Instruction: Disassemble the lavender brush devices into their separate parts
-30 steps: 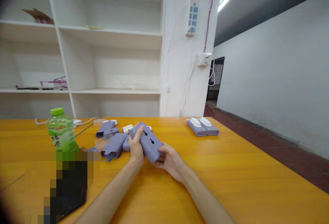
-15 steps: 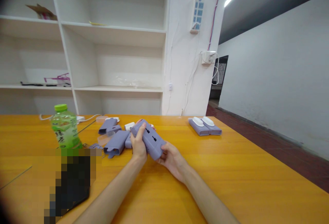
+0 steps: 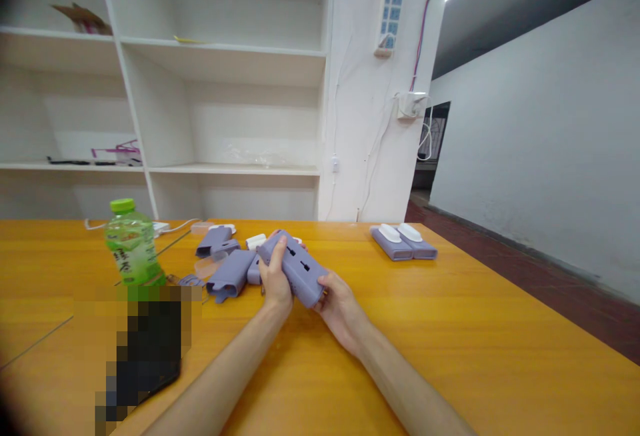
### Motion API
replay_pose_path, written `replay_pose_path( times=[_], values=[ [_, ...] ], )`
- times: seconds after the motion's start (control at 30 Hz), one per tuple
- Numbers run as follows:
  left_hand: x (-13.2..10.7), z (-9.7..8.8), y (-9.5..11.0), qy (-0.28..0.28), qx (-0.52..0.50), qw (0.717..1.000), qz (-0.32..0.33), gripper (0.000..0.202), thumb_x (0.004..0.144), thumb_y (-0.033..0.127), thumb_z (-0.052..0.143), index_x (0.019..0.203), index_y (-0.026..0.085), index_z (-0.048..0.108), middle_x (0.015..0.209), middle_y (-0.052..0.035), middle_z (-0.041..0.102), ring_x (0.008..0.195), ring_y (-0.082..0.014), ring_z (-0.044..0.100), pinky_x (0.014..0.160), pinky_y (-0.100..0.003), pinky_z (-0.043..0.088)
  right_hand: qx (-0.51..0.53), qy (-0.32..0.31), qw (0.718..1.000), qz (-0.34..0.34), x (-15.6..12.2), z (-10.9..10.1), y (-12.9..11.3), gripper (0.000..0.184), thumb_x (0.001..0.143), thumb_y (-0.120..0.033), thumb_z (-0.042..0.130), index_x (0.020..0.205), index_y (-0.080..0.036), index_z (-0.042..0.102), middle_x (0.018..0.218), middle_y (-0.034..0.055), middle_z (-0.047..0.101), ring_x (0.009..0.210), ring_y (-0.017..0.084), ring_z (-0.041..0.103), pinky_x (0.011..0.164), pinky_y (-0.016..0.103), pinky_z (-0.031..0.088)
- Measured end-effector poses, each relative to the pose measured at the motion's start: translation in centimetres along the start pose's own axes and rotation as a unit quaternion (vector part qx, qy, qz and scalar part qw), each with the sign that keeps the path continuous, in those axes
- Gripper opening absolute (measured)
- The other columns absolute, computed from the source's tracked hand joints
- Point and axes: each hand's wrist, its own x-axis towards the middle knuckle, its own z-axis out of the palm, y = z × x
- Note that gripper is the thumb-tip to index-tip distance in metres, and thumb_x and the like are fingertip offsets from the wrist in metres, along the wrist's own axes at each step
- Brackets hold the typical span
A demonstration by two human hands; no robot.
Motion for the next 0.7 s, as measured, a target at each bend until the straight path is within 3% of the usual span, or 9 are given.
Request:
replay_pose_path(
  times=[0.33, 0.57, 0.7],
  values=[
    [0.6, 0.0, 0.2, 0.017, -0.01, 1.0, -0.012, 0.059, 0.078, 0.044, 0.073, 0.127, 0.022, 0.049, 0.079, -0.001, 0.068, 0.067, -0.0207, 0.069, 0.063, -0.034, 0.056, -0.019, 0.087, 0.996, -0.018, -0.2, 1.1, 0.1, 0.028, 0.067, -0.031, 0.079, 0.088, -0.023, 0.061, 0.088, -0.0005, 0.068, 0.077, 0.016, 0.058, 0.063, 0.027, 0.047],
    [0.8, 0.0, 0.2, 0.042, 0.0, 0.998, -0.043, 0.04, 0.073, 0.043, 0.074, 0.099, 0.016, 0.06, 0.073, -0.0026, 0.068, 0.063, -0.0214, 0.069, 0.064, -0.036, 0.055, -0.017, 0.101, 0.994, -0.023, 0.1, 1.1, 0.2, 0.031, 0.066, -0.032, 0.08, 0.083, -0.023, 0.056, 0.085, -0.001, 0.068, 0.071, 0.016, 0.059, 0.061, 0.028, 0.045],
    [0.7, 0.0, 0.2, 0.038, 0.003, 0.998, -0.055, 0.04, 0.072, 0.045, 0.073, 0.093, 0.014, 0.061, 0.07, -0.0039, 0.069, 0.062, -0.022, 0.069, 0.063, -0.036, 0.055, -0.009, 0.097, 0.995, -0.025, -0.1, 1.2, 0.3, 0.028, 0.069, -0.034, 0.077, 0.088, -0.024, 0.058, 0.09, 0.0003, 0.069, 0.075, 0.017, 0.059, 0.062, 0.028, 0.045]
  ],
)
